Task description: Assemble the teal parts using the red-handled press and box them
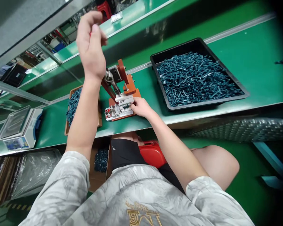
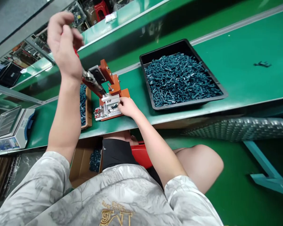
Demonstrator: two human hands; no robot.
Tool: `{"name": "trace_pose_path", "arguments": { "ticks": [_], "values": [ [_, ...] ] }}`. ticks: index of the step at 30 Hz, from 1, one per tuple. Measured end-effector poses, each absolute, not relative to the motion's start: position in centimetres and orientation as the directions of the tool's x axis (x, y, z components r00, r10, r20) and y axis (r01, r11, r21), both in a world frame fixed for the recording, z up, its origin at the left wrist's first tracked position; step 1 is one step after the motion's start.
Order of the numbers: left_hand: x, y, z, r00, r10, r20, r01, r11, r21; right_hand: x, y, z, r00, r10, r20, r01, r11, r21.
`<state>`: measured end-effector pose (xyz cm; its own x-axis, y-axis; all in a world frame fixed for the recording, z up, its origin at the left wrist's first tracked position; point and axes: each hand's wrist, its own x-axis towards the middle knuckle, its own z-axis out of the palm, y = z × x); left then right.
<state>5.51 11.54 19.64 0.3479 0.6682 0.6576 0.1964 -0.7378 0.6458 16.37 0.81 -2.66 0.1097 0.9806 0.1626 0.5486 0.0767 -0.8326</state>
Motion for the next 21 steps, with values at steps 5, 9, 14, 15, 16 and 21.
{"name": "trace_pose_path", "arguments": {
  "ticks": [5, 9, 14, 15, 16, 21],
  "values": [
    [3.1, 10.0, 15.5, 0.316, 0.650, 0.691, 0.185, -0.757, 0.627, 15.6, 0.3, -2.8, 0.098, 0.951, 0.295, 0.548, 0.195, -0.813],
    [-2.1, 5.4, 6.7, 0.224, 0.696, 0.682, 0.287, -0.716, 0.636, 15.0, -0.1, -2.9, 0.039, 0.945, 0.324, 0.595, 0.238, -0.768],
    [-4.9, 4.2, 0.8, 0.204, 0.875, 0.440, 0.571, -0.471, 0.672, 14.6, -0.2, -3.4, 0.037, 0.936, 0.350, 0.641, 0.246, -0.727],
    [-5.1, 4.4, 0.4, 0.227, 0.895, 0.384, 0.612, -0.438, 0.658, 14.7, -0.2, -3.5, 0.031, 0.936, 0.352, 0.638, 0.252, -0.728],
    [-5.2, 4.6, 0.1, 0.266, 0.902, 0.339, 0.640, -0.428, 0.638, 14.7, -0.2, -3.5, 0.022, 0.935, 0.355, 0.634, 0.262, -0.728],
    [-5.6, 4.8, -0.6, 0.399, 0.843, 0.362, 0.656, -0.538, 0.530, 15.0, 0.0, -3.1, -0.008, 0.931, 0.364, 0.650, 0.282, -0.706]
  ]
}}
